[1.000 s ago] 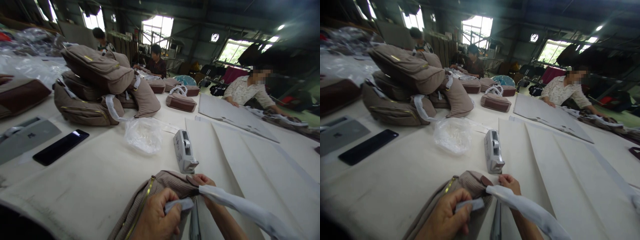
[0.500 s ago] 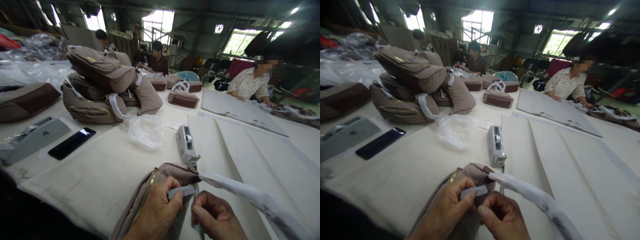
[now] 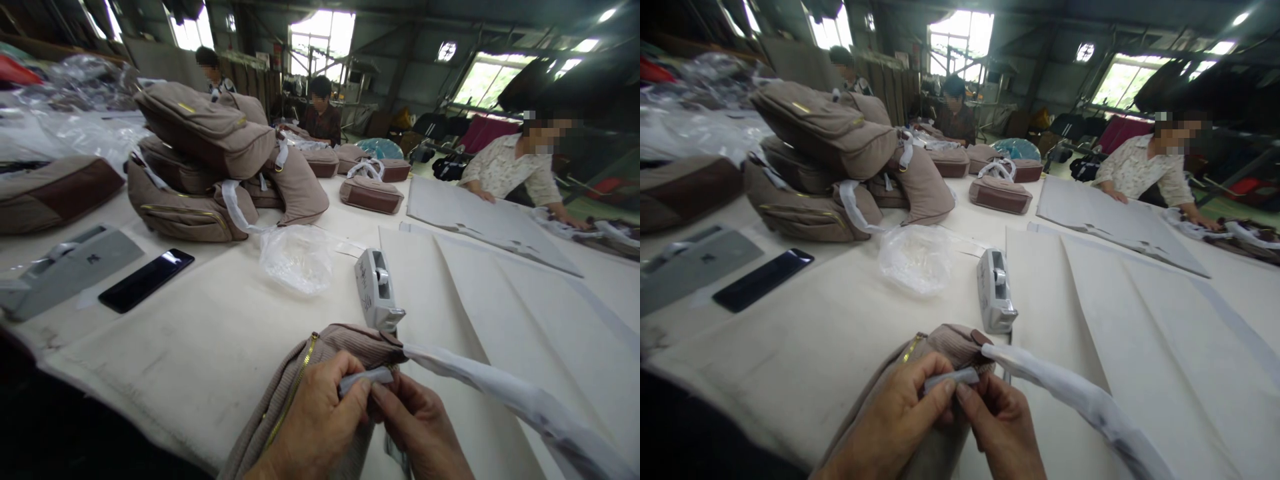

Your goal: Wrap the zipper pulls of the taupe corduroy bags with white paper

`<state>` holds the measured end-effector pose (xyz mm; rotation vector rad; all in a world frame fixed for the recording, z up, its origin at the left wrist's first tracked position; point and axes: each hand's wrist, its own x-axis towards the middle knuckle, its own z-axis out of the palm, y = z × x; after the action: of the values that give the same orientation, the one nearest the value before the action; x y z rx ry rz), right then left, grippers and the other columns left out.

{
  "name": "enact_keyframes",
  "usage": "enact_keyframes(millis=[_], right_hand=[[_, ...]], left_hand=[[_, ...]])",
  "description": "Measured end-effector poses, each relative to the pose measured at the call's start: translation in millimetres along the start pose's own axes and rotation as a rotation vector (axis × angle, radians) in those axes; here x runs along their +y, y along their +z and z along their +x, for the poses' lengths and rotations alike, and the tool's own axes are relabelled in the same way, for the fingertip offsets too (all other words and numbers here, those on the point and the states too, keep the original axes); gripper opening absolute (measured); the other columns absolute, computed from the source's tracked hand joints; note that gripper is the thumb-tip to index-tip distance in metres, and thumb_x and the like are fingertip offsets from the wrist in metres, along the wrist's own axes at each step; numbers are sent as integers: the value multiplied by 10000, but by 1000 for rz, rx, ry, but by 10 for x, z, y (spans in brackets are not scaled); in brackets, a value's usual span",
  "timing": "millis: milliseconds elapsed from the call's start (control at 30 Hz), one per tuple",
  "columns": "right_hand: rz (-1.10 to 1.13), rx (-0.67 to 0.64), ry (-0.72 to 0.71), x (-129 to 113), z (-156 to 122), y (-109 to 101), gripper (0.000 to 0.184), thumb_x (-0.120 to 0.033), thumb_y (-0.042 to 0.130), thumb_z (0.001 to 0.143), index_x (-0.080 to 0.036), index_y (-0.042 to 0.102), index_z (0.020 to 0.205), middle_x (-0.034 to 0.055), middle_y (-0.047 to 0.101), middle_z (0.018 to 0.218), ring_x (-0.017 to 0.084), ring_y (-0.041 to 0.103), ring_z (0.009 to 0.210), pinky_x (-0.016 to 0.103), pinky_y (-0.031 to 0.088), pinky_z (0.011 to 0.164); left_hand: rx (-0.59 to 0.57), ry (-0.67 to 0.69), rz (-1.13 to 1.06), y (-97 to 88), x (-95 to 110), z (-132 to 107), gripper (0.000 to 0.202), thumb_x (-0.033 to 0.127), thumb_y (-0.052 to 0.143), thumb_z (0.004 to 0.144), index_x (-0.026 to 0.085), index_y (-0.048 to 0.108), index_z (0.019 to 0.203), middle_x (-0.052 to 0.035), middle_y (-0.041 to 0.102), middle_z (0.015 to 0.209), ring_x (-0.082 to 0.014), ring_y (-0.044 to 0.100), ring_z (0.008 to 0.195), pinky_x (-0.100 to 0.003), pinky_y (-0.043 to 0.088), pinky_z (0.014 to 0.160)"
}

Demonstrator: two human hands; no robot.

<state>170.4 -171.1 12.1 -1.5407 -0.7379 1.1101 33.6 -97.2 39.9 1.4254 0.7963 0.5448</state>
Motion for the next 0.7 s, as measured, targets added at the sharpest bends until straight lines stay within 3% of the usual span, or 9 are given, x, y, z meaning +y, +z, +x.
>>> enact_keyframes(millis=[100,233,400,467,567,700], right_hand=[[-52,-38,-68,10,-29,-14,298,-448,681,708,-155,633,717,-13,523,585,84,431,531,188,346,481],[-93,68,-127,42,-62,7,269,-437,696,682,-174,650,713,-16,557,582,91,453,504,187,380,457],[-127,207,-240,189,-7,-8,243,-409,764,573,-186,686,634,9,627,553,152,567,512,227,485,482],[-121,222,-266,238,27,-37,225,-371,791,519,-189,681,591,13,640,552,168,583,507,238,499,477],[-155,238,-179,243,31,-63,232,-381,781,535,-180,680,594,17,648,570,168,578,499,236,489,456],[-306,282,-175,123,-101,-97,307,-465,689,663,-169,706,739,11,607,519,142,542,459,212,464,431]], left_hand=[[-74,-139,-279,6,-30,-9,270,411,568,782,149,517,739,10,565,599,-112,545,517,-209,400,505],[-166,-377,-642,86,-150,-37,484,564,695,605,155,457,706,9,568,586,-104,541,431,-188,402,413],[-212,-532,-779,272,-297,-64,597,593,779,427,144,461,659,18,538,506,-82,516,389,-141,339,372],[-216,-534,-783,335,-311,-76,604,599,777,419,145,450,647,21,524,483,-73,501,382,-134,322,379],[-146,-444,-740,369,-274,-103,549,593,729,538,158,439,708,21,546,536,-86,529,425,-159,368,433],[-6,-210,-398,313,-181,-148,305,439,595,742,157,480,723,5,551,551,-108,517,483,-218,399,500]])
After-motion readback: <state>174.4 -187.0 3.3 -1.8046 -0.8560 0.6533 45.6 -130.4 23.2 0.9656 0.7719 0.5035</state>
